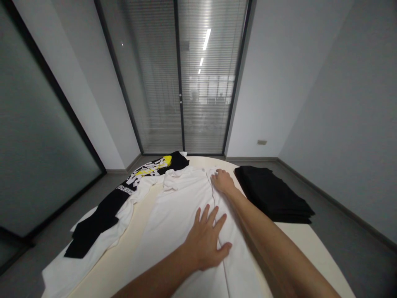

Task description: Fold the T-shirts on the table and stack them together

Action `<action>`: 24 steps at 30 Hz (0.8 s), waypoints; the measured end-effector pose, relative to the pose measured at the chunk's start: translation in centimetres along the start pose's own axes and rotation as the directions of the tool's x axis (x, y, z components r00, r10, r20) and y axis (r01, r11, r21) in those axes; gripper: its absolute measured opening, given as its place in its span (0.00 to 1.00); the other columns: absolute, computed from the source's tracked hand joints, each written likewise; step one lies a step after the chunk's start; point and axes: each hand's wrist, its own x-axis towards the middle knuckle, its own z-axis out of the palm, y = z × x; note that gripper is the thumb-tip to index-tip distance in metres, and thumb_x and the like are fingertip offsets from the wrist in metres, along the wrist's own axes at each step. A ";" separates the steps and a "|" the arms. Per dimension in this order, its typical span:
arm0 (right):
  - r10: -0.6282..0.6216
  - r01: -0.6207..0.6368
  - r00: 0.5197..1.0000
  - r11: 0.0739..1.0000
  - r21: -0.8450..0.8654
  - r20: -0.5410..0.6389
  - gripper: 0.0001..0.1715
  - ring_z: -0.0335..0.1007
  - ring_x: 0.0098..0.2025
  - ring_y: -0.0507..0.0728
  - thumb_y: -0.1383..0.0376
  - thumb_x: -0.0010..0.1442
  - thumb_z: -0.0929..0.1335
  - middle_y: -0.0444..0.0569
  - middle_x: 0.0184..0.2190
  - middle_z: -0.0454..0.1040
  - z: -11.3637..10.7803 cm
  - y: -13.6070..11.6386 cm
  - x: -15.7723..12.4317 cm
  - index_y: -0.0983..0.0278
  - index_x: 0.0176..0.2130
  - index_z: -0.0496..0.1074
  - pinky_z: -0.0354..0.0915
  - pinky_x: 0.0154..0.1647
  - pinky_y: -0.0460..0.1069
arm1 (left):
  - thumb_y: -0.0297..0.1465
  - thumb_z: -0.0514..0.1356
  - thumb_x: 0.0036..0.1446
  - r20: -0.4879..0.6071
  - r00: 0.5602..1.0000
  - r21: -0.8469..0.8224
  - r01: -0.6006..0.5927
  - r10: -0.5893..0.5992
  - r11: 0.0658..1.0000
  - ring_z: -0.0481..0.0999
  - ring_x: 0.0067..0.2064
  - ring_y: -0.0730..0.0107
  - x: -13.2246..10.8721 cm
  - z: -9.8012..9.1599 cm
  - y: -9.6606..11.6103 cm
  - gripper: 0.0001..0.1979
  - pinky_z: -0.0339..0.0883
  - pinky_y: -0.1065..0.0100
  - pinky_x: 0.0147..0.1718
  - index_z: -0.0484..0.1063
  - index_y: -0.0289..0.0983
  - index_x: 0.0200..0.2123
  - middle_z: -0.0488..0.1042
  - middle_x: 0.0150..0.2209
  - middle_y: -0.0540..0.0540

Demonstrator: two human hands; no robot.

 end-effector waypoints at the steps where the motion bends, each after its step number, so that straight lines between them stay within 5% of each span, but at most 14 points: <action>1: -0.015 0.016 0.999 1.000 -0.003 0.047 0.34 0.59 0.65 0.67 0.52 0.71 0.55 0.64 0.64 0.63 0.3 -0.1 -0.5 0.68 0.66 0.60 0.56 0.62 0.60 | 0.51 0.55 0.62 0.007 1.000 0.002 0.009 -0.009 1.000 0.39 0.73 0.36 0.0 0.1 0.1 0.40 0.34 0.33 0.67 0.52 0.41 0.71 0.44 0.74 0.37; 6: -0.103 0.101 0.984 0.995 0.021 0.143 0.42 0.36 0.75 0.64 0.44 0.71 0.49 0.56 0.74 0.44 1.1 0.4 -2.7 0.64 0.72 0.50 0.38 0.71 0.65 | 0.51 0.55 0.62 -0.001 0.999 0.006 0.039 -0.039 0.999 0.37 0.73 0.36 -0.5 0.6 0.9 0.39 0.33 0.32 0.67 0.53 0.40 0.71 0.43 0.74 0.37; 13: -0.214 0.213 0.977 0.974 0.073 0.017 0.35 0.46 0.73 0.62 0.51 0.74 0.47 0.54 0.70 0.57 0.4 1.4 -4.9 0.62 0.67 0.61 0.43 0.70 0.63 | 0.50 0.57 0.62 0.050 0.993 -0.016 -0.108 0.109 0.994 0.41 0.73 0.40 -4.2 0.2 2.3 0.37 0.40 0.36 0.67 0.54 0.43 0.70 0.44 0.74 0.37; 24: -0.114 0.120 0.980 0.992 -0.029 0.166 0.39 0.34 0.75 0.65 0.47 0.72 0.49 0.55 0.74 0.43 0.5 1.5 -4.8 0.64 0.72 0.49 0.33 0.71 0.68 | 0.51 0.57 0.61 0.106 0.978 0.002 -0.179 0.178 0.984 0.39 0.73 0.38 -3.2 0.2 1.8 0.39 0.38 0.31 0.66 0.51 0.47 0.71 0.42 0.74 0.39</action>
